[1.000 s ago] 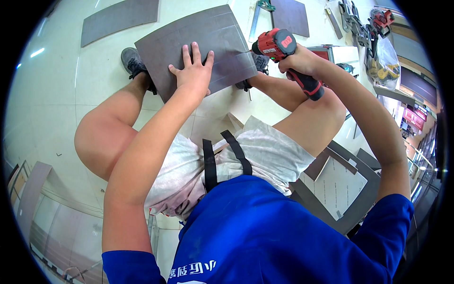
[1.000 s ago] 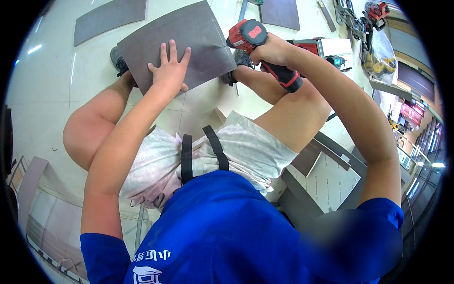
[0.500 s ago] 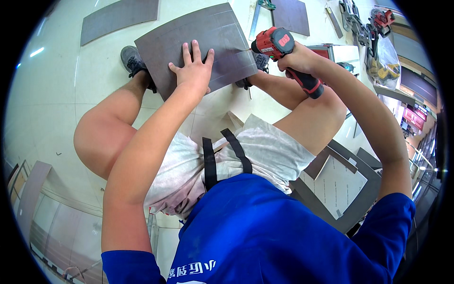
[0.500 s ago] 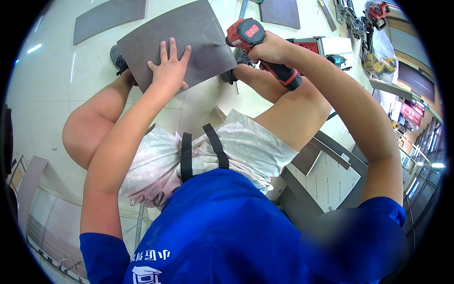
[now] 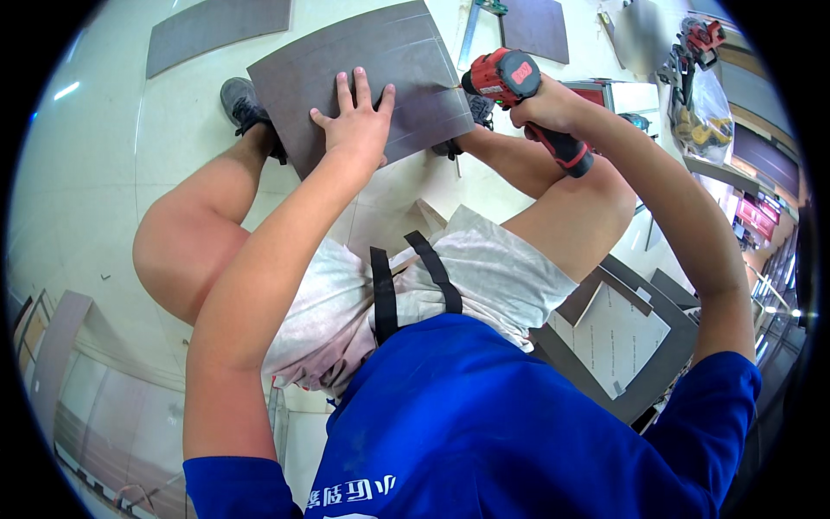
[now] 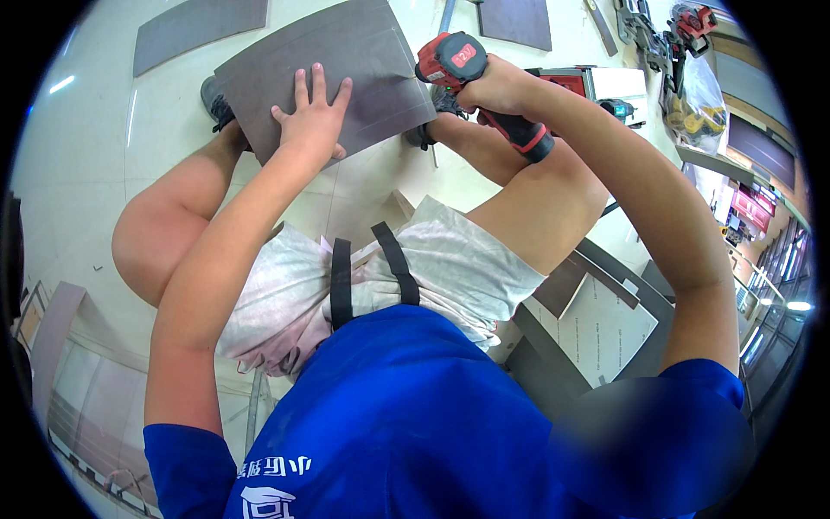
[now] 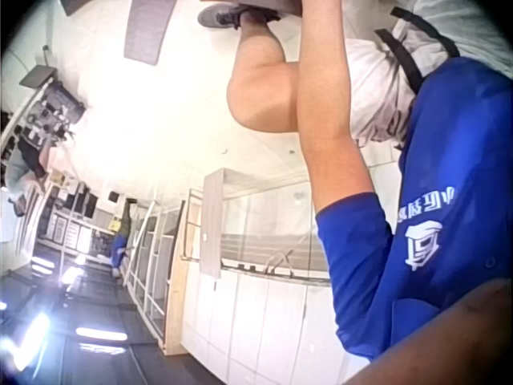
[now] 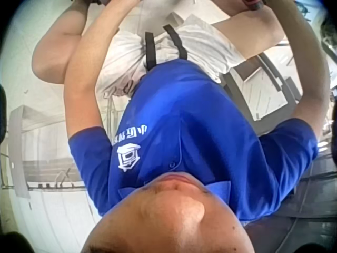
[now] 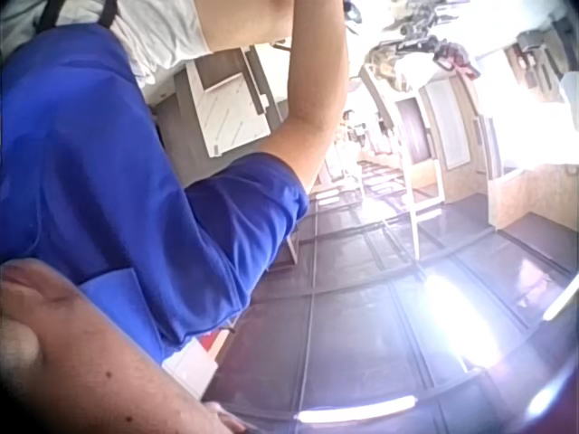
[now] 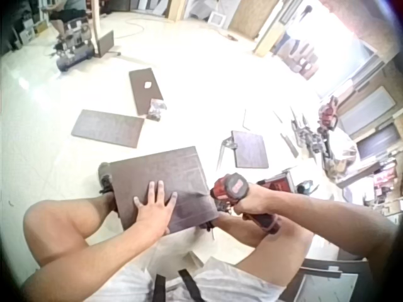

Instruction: The person sits on the floor and uses a cordless drill to drive screws into rectangular wooden panels. They repeatedly flip the panels to drill from different sides and then align two panels together to form a corner joint.

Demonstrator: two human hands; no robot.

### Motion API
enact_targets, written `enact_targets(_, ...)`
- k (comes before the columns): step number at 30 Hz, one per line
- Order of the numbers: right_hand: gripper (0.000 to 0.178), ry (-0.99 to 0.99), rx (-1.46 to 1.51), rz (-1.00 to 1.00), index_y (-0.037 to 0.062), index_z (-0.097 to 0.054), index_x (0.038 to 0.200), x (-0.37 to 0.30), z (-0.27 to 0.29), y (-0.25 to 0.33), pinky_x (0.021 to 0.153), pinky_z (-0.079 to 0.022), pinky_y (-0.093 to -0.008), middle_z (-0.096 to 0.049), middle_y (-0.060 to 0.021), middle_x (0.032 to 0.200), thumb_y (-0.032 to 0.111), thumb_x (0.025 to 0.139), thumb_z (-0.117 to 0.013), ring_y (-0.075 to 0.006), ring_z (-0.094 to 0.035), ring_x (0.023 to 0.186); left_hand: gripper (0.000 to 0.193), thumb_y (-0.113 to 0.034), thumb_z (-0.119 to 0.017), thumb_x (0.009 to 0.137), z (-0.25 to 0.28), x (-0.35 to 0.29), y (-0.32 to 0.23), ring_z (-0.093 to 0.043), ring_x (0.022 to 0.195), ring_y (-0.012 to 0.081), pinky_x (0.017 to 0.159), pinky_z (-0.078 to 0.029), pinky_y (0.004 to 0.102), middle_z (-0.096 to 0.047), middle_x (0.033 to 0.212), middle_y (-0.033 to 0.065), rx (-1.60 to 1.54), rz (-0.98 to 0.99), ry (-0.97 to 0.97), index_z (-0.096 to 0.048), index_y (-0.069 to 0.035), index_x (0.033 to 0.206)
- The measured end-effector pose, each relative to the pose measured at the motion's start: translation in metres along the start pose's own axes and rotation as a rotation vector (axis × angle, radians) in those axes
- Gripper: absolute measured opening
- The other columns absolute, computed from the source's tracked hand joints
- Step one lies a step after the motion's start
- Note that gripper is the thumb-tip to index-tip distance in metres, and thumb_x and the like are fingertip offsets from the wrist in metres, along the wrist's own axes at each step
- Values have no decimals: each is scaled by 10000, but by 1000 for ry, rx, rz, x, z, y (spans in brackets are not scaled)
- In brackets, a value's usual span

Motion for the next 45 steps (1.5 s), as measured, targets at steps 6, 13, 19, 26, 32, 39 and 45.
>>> enact_targets(6, 352, 14, -7, 11, 8, -542, 1040, 4, -1, 0, 557, -546, -341, -587, -71, 758, 12, 696, -615, -177, -620, 600, 1157, -248, -926, 683, -3, 0, 1, -76, 1546, 484, 1021, -394, 787, -58, 1685, 235, 7, -12, -33, -239, -239, 1614)
enact_targets(13, 304, 1, -24, 25, -8, -593, 981, 6, -1, -3, 564, -549, -342, -619, -83, 755, 61, 688, -634, -176, -631, 603, 1151, -243, -924, 683, -5, 1, 2, -86, 1545, 482, 1011, -401, 790, -64, 1683, 237, 15, -17, -45, -244, -243, 1613)
enact_targets(19, 284, 15, -29, -1, -10, -615, 962, 4, -1, 0, 565, -550, -337, -636, -87, 752, 94, 700, -644, -168, -630, 599, 1152, -243, -921, 690, -5, 1, 1, -77, 1548, 477, 1025, -392, 787, -55, 1686, 228, 12, -12, -29, -236, -250, 1615)
enact_targets(26, 379, 3, -76, 0, 2, -541, 1076, 8, -7, 2, 558, -540, -352, -596, -76, 777, 22, 711, -643, -178, -626, 596, 1140, -227, -918, 699, -3, 2, 2, -76, 1548, 475, 1033, -386, 787, -44, 1688, 226, -5, -1, -29, -239, -250, 1615)
enact_targets(32, 604, 85, -53, -12, 13, -518, 1335, 13, -8, -1, 609, -578, -334, -666, -111, 902, 41, 739, -610, -172, -653, 625, 1128, -231, -917, 706, -7, 0, 3, -84, 1551, 461, 1038, -384, 780, -54, 1690, 215, 4, 5, -41, -245, -264, 1612)
enact_targets(39, 366, 52, -28, -19, 1, -611, 1094, 13, -6, -4, 602, -568, -349, -654, -88, 831, 61, 735, -640, -182, -675, 634, 1137, -256, -920, 704, -11, 3, 2, -74, 1558, 442, 1048, -377, 769, -44, 1696, 201, 27, 31, -45, -239, -277, 1613)
enact_targets(45, 247, 31, 13, 24, -38, -612, 979, 13, -9, -4, 547, -549, -341, -642, -101, 787, 32, 743, -635, -183, -660, 588, 1144, -267, -921, 697, -5, -1, 4, -72, 1554, 457, 1045, -378, 771, -40, 1691, 216, 12, 10, -30, -236, -260, 1613)
Point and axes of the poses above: each hand's wrist, its own x-axis towards the middle knuckle, its own z-axis out of the back of the hand, y = z × x, the point moved 3 cm from there along x, towards the middle knuckle
